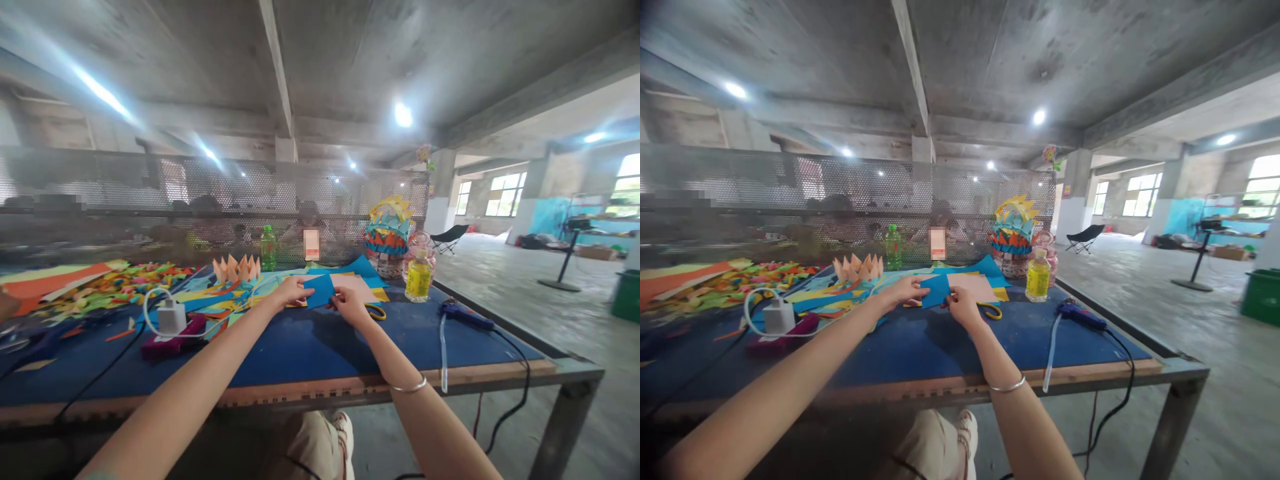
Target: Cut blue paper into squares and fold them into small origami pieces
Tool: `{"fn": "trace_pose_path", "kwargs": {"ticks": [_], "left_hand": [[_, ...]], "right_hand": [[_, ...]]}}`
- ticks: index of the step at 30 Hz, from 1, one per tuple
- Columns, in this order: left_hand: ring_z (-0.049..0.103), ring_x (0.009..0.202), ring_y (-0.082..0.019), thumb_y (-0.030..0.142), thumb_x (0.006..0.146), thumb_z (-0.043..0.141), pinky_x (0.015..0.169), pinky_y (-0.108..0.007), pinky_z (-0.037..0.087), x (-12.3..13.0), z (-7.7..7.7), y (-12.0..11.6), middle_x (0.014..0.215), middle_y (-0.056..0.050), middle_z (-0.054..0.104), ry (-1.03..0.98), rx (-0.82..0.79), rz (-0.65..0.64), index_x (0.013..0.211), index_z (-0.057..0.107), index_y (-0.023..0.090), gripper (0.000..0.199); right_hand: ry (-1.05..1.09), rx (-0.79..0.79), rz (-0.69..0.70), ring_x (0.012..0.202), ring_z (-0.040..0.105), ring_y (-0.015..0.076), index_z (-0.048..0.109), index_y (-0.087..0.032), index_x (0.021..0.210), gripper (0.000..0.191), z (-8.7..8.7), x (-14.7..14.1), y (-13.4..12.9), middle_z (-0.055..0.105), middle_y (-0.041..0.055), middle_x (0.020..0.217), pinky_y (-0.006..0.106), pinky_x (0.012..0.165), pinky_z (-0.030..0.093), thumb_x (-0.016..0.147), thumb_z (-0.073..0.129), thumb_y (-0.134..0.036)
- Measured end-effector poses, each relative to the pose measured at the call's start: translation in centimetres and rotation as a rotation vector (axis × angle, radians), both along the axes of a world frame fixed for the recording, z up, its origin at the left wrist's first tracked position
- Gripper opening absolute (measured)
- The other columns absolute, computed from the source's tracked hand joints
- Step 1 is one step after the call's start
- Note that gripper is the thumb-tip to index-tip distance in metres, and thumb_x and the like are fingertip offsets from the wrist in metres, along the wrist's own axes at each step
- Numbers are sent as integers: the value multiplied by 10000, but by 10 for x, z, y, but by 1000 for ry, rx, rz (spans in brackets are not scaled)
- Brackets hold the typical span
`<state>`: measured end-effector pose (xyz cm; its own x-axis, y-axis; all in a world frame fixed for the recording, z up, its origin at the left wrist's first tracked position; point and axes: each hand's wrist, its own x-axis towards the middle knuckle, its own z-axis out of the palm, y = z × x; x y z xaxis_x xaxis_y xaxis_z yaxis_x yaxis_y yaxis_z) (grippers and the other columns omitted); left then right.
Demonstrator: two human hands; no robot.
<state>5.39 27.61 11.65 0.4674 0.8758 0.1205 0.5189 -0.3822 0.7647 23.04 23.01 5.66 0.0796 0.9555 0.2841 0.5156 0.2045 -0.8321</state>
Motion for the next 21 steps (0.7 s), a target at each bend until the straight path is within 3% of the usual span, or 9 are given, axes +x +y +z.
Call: {"fn": "trace_pose_path", "kwargs": {"ticks": [6, 12, 15, 21], "left_hand": [[639, 771, -147, 281, 927, 566, 670, -310, 557, 3, -8, 6, 978, -50, 643, 91, 38, 16, 1109, 589, 133, 236], [630, 926, -197, 318, 908, 588, 823, -401, 522, -14, 0, -8, 1033, -64, 646, 296, 342, 133, 1024, 625, 137, 219], [599, 1041, -227, 307, 914, 576, 915, -455, 474, -22, 4, -17, 1101, -80, 633, 397, 484, 179, 1064, 616, 140, 228], [624, 975, -216, 300, 931, 552, 862, -438, 509, -18, -4, -23, 1102, -81, 627, 564, 563, 142, 1174, 567, 143, 290]], "right_hand": [[-130, 41, -114, 942, 628, 190, 589, -150, 1135, 266, 1, 2, -4, 620, 74, 1120, 388, 809, 540, 934, 558, -321], [-340, -33, -321, 1022, 601, 210, 575, -172, 1175, 282, 15, 31, -11, 586, 87, 1204, 422, 869, 516, 937, 550, -322], [-463, -173, -296, 1015, 605, 209, 587, -178, 1159, 271, 24, 52, -16, 589, 85, 1197, 395, 857, 522, 928, 567, -318], [-597, -373, -248, 1022, 603, 212, 572, -178, 1184, 292, 26, 65, -29, 581, 87, 1210, 408, 858, 522, 928, 567, -317]]}}
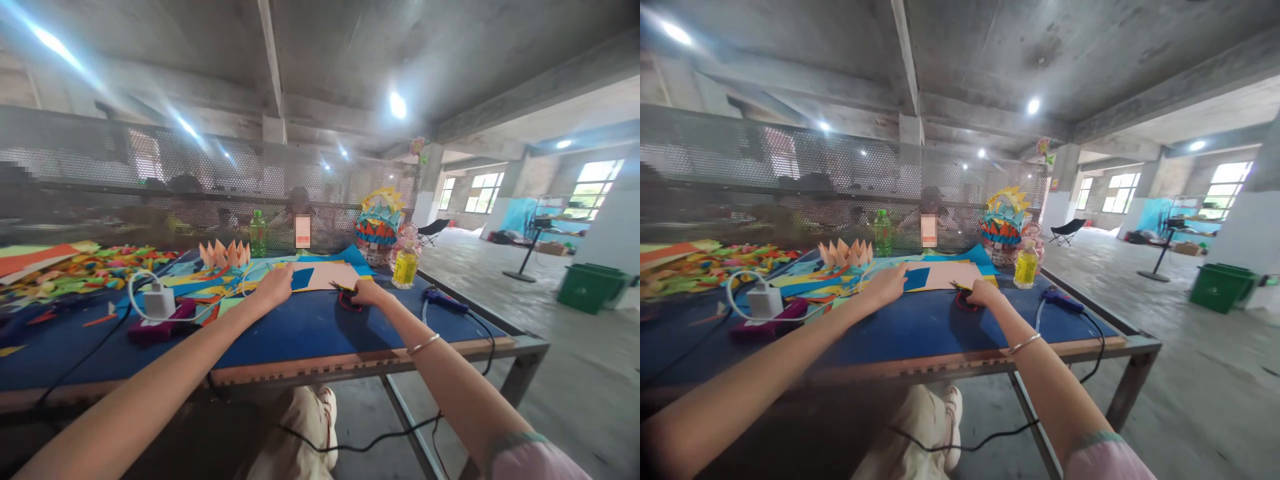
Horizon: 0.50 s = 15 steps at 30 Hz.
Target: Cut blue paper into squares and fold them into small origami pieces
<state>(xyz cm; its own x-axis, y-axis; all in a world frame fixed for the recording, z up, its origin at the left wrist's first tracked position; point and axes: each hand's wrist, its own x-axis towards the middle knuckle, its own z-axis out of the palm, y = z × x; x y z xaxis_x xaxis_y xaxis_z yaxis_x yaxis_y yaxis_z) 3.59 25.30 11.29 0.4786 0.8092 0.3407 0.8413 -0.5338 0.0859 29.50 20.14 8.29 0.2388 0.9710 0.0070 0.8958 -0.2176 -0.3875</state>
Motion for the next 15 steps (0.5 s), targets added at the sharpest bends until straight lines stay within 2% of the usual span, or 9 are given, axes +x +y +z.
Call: {"fn": "trace_pose_path", "kwargs": {"ticks": [5, 10, 13, 15], "left_hand": [[624, 971, -212, 314, 927, 559, 848, -428, 519, 9, -11, -4, 1114, -81, 624, 98, 11, -59, 1158, 581, 149, 284], [625, 976, -211, 309, 928, 559, 859, -430, 516, 10, -9, -6, 1110, -79, 630, 145, 35, -104, 1155, 588, 153, 276], [624, 993, -215, 316, 932, 551, 874, -437, 508, 10, -8, -6, 1113, -82, 635, 157, 42, -112, 1163, 588, 155, 284], [627, 996, -216, 324, 938, 541, 880, -441, 503, 10, -9, -5, 1106, -83, 643, 163, 43, -114, 1175, 586, 155, 295]], "right_hand": [[27, -29, -8, 1009, 609, 215, 562, -162, 1194, 313, 1, -4, -6, 586, 88, 1195, 414, 843, 528, 922, 576, -318], [109, 65, -25, 956, 619, 191, 588, -173, 1144, 262, 11, 6, -19, 605, 73, 1153, 379, 815, 537, 938, 547, -330], [175, 125, -9, 742, 624, 140, 613, -155, 1052, 244, 25, 15, -39, 653, 35, 931, 298, 672, 534, 899, 601, -344], [248, 171, 10, 564, 564, 118, 633, -176, 1001, 310, 37, 22, -65, 643, 3, 700, 233, 532, 461, 740, 751, -292]]}}
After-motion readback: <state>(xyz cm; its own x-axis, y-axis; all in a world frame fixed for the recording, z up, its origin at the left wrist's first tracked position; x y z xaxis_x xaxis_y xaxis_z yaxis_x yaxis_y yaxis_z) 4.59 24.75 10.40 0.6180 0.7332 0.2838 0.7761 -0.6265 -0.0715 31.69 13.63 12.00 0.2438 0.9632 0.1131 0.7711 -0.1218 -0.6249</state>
